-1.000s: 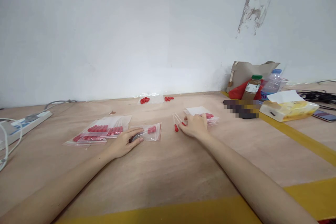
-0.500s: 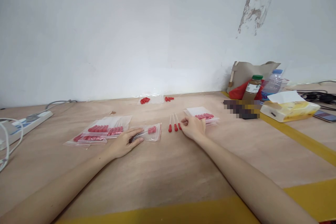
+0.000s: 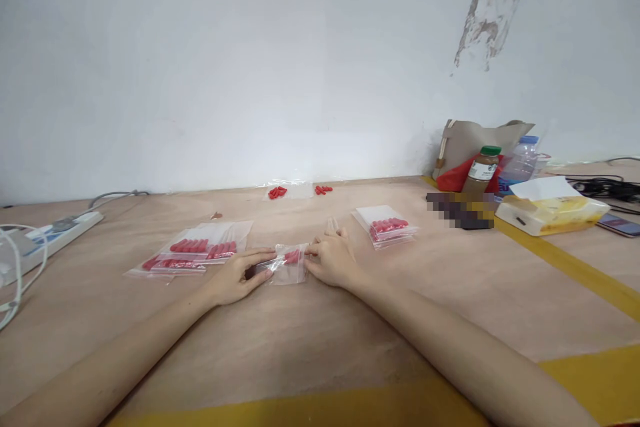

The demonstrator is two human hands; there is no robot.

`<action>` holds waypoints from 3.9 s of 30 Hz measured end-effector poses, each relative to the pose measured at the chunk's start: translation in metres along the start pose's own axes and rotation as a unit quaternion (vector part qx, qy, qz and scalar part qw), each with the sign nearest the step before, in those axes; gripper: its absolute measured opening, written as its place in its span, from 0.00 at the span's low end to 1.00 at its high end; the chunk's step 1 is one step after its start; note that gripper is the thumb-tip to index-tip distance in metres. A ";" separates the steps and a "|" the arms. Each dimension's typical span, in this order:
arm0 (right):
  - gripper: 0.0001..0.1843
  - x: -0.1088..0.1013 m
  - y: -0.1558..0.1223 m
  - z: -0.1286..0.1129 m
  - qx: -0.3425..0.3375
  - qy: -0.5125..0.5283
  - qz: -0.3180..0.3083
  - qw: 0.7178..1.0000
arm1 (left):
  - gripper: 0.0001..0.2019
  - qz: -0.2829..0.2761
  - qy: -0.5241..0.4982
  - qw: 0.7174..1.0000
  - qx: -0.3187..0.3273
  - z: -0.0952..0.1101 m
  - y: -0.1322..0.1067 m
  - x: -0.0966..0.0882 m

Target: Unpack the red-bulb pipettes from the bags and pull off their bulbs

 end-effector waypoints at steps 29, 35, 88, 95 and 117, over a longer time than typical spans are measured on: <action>0.20 -0.013 0.006 0.047 0.152 0.560 -0.026 0.814 | 0.20 -0.004 0.018 1.000 -0.024 -0.001 -0.002 0.000; 0.19 -0.054 0.004 0.064 0.157 0.543 0.043 0.824 | 0.19 0.000 0.020 1.000 -0.023 -0.001 -0.003 -0.001; 0.11 -0.007 -0.024 0.036 -0.157 -0.052 0.145 0.975 | 0.27 -0.193 0.086 0.977 0.041 0.029 0.037 0.028; 0.10 -0.008 -0.024 0.036 -0.159 -0.050 0.164 0.972 | 0.27 -0.095 0.134 0.974 -0.155 0.015 0.044 0.022; 0.16 -0.044 -0.022 0.084 0.133 -0.142 0.225 0.955 | 0.27 -0.105 0.274 0.927 -0.231 -0.053 0.020 -0.005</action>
Point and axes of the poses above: each hand's wrist, its own y-axis towards the middle knuckle, its own x-axis out of the palm, z = x × y, the point moved 4 cm from there along y, towards the middle knuckle, and after that the axes turned 12 degrees about y, right-handed, at the moved point
